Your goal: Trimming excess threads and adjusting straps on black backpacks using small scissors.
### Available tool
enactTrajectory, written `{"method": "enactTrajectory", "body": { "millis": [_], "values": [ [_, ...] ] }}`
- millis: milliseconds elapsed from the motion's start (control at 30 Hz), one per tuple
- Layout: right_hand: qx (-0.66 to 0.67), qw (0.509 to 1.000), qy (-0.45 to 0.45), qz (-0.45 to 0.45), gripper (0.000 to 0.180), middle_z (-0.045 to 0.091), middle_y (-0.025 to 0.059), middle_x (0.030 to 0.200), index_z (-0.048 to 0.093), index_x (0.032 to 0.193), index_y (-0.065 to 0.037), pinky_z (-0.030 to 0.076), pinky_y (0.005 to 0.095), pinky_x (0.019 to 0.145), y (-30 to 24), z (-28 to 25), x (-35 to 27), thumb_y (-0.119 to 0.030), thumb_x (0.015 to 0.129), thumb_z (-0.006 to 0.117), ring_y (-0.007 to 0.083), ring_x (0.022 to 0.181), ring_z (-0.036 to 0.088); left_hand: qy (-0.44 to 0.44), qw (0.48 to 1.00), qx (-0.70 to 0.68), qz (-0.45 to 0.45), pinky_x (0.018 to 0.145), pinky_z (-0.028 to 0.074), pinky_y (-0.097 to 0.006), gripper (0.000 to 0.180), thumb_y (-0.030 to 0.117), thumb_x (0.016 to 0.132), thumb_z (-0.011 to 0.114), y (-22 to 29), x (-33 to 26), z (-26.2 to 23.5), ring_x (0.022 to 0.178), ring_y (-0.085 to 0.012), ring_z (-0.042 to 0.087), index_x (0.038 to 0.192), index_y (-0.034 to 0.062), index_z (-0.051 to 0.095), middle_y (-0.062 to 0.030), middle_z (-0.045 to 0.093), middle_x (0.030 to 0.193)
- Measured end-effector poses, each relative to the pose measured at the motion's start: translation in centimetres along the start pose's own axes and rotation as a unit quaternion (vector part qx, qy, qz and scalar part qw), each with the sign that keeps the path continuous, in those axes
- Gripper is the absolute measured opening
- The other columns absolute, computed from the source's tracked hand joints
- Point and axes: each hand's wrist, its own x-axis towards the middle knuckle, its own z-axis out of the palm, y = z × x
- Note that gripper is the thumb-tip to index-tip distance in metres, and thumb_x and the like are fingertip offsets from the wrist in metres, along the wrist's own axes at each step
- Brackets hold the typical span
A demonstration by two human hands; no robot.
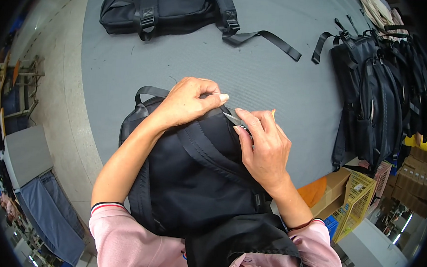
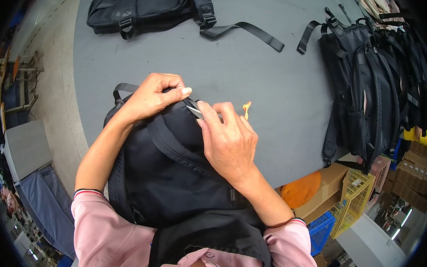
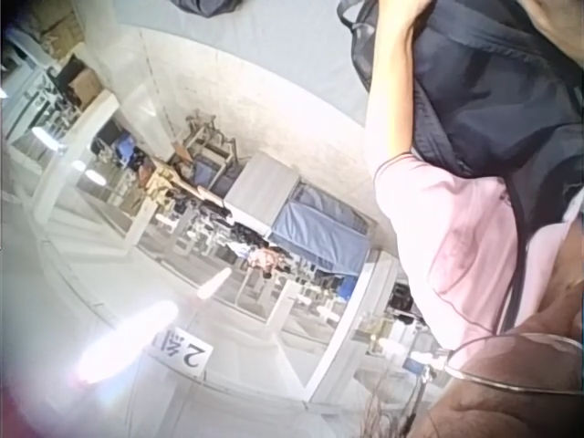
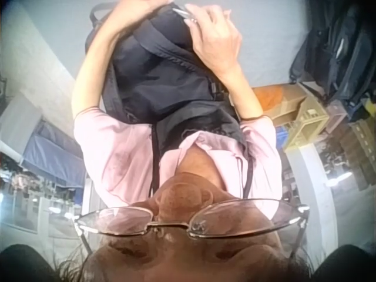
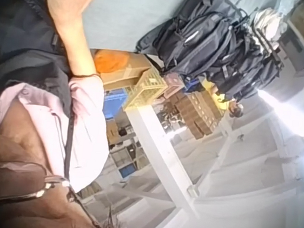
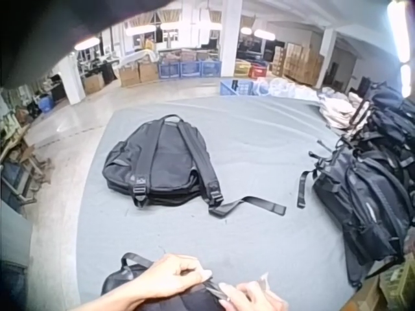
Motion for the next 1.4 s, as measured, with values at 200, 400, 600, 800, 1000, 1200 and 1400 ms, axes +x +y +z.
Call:
{"method": "enactTrajectory", "body": {
  "millis": [200,400,600,800,1000,1200,1400],
  "values": [
    [0.003,1.0,0.002,0.004,0.029,0.054,0.0017,0.082,0.062,0.103,-0.01,0.042,0.0293,0.054,0.0,0.2,-0.1,-0.01,0.075,0.069,0.0173,0.059,0.054,0.0,1.0,0.003,-0.005,0.055,0.035,-0.03,0.036,0.035,0.083,0.061,0.0,0.0,0.0,0.056,-0.0109,0.044,0.072,-0.0002,0.062,-0.0037,0.049,0.055],
    [0.048,0.998,0.0,0.038,0.029,0.055,0.0028,0.082,0.062,0.102,-0.009,0.044,0.0302,0.055,-0.1,0.5,-0.1,-0.008,0.074,0.069,0.0187,0.062,0.057,-0.006,1.0,-0.02,-0.01,0.053,0.034,-0.028,0.035,0.033,0.084,0.061,0.0,0.0,0.0,0.056,-0.0095,0.042,0.072,0.0003,0.061,-0.0015,0.048,0.055],
    [0.067,0.997,0.016,0.04,0.029,0.056,0.0039,0.082,0.062,0.101,-0.009,0.047,0.0318,0.058,0.3,1.2,-0.4,-0.007,0.074,0.069,0.0207,0.064,0.059,-0.015,0.999,-0.035,-0.035,0.05,0.032,-0.027,0.034,0.031,0.085,0.06,-0.1,0.1,0.0,0.054,-0.0072,0.038,0.068,0.0013,0.058,0.0015,0.044,0.054],
    [0.104,0.993,-0.003,0.056,0.027,0.057,0.0012,0.082,0.06,0.102,-0.007,0.045,0.0264,0.056,0.3,1.4,-0.1,-0.006,0.076,0.068,0.0159,0.062,0.056,-0.041,0.993,-0.092,-0.068,0.05,0.028,-0.023,0.032,0.027,0.088,0.059,-0.3,0.1,-0.2,0.055,-0.0036,0.035,0.066,0.0038,0.056,0.0065,0.042,0.057],
    [0.655,0.654,-0.127,0.356,0.024,0.056,-0.0001,0.086,0.055,0.105,-0.002,0.036,0.0187,0.052,1.9,2.2,-0.5,-0.008,0.083,0.064,0.0043,0.063,0.047,-0.075,0.976,-0.18,-0.098,0.051,0.028,-0.02,0.03,0.024,0.09,0.059,-0.2,0.2,-0.1,0.056,-0.0011,0.035,0.066,0.0058,0.055,0.0094,0.044,0.06],
    [0.699,0.598,-0.133,0.368,0.025,0.056,0.0015,0.087,0.053,0.104,-0.003,0.035,0.0176,0.051,1.4,1.9,-0.6,-0.008,0.082,0.065,0.0043,0.063,0.047,-0.1,0.97,-0.197,-0.096,0.05,0.028,-0.019,0.028,0.023,0.089,0.06,-0.5,0.4,-0.1,0.055,-0.0012,0.036,0.067,0.0064,0.058,0.0084,0.047,0.06],
    [0.602,0.718,-0.107,0.332,0.026,0.055,0.0021,0.082,0.051,0.105,-0.004,0.032,0.0177,0.046,0.7,2.0,0.0,-0.007,0.083,0.064,0.0038,0.055,0.045,-0.092,0.961,-0.235,-0.114,0.049,0.029,-0.019,0.028,0.023,0.088,0.062,0.5,0.0,0.2,0.054,-0.0012,0.038,0.066,0.0064,0.057,0.0082,0.047,0.06]
  ]
}}
